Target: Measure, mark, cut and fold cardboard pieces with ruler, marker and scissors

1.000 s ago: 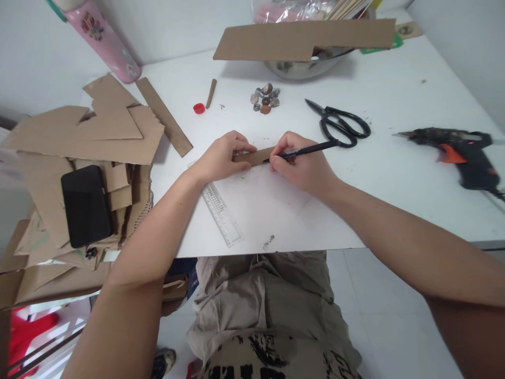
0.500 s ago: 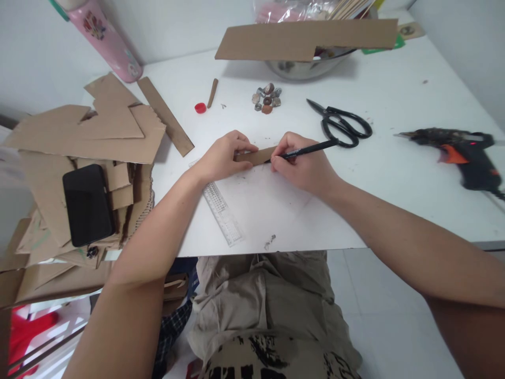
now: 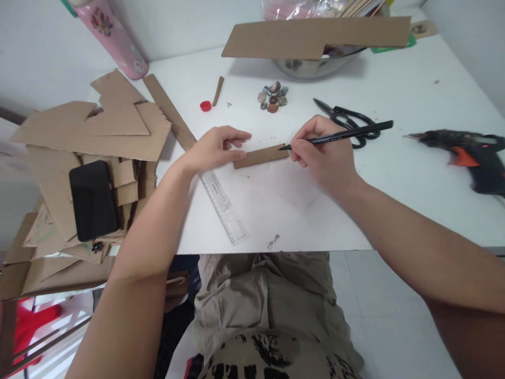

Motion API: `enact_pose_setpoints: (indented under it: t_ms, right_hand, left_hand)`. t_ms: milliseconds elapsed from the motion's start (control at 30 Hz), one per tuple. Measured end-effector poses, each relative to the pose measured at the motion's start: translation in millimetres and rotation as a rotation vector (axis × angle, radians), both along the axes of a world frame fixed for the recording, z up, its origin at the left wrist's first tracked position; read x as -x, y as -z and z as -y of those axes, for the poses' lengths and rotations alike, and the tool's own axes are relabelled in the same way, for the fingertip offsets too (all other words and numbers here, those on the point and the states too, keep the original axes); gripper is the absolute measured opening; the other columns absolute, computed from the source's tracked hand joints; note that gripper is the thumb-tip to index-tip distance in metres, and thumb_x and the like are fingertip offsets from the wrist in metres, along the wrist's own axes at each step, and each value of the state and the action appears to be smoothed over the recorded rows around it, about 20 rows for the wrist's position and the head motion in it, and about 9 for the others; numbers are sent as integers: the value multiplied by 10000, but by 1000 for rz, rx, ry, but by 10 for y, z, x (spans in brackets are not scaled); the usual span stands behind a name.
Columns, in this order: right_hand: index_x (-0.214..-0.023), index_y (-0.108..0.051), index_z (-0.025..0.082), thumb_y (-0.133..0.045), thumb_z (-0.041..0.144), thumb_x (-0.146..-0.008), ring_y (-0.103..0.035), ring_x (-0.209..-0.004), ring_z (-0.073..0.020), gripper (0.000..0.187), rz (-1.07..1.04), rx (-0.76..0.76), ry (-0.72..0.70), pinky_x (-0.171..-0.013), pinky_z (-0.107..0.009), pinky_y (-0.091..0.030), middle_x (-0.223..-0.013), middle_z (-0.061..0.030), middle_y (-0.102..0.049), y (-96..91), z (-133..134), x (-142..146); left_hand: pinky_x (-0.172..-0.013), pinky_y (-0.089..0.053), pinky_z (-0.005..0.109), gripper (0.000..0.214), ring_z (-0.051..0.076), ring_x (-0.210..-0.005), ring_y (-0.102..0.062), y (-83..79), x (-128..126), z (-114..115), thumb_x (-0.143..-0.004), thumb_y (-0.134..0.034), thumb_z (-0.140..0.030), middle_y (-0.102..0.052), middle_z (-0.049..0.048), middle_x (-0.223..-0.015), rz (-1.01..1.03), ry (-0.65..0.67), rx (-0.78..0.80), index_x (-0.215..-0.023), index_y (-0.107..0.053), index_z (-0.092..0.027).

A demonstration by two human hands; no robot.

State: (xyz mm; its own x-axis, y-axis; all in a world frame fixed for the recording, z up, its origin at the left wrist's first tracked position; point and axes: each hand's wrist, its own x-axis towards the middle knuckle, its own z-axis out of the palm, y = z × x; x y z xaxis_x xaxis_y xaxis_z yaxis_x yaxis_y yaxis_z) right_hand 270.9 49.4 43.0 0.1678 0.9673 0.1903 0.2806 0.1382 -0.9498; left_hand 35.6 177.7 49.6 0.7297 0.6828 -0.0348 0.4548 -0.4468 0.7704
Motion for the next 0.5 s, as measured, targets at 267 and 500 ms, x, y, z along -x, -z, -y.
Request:
enact_pose_setpoints:
  t_ms: [267,500]
  right_hand:
    - [-756,-515,272,-693,90,-847,-548,-605,-153,271,61,59,-114,-644,-345,-478,-653,38,-610,25,-100,273]
    - [-786,-520,266,-703,132,-859,-565,-675,-167,238,124,22,-133,-664,-346,-452,-720,21,-640,132,-96,291]
  left_hand:
    - [-782,-549,334,204,155,-789,-628,28,-31,0,-839,-843,-254,-727,35,-897,-8,-27,-5,-1033,-896,-219]
    - [-802,-566,362,184,185,-863,-645,96,-87,-4,-839,-850,-294,-725,54,-991,-29,16,-53,-1013,-910,-281]
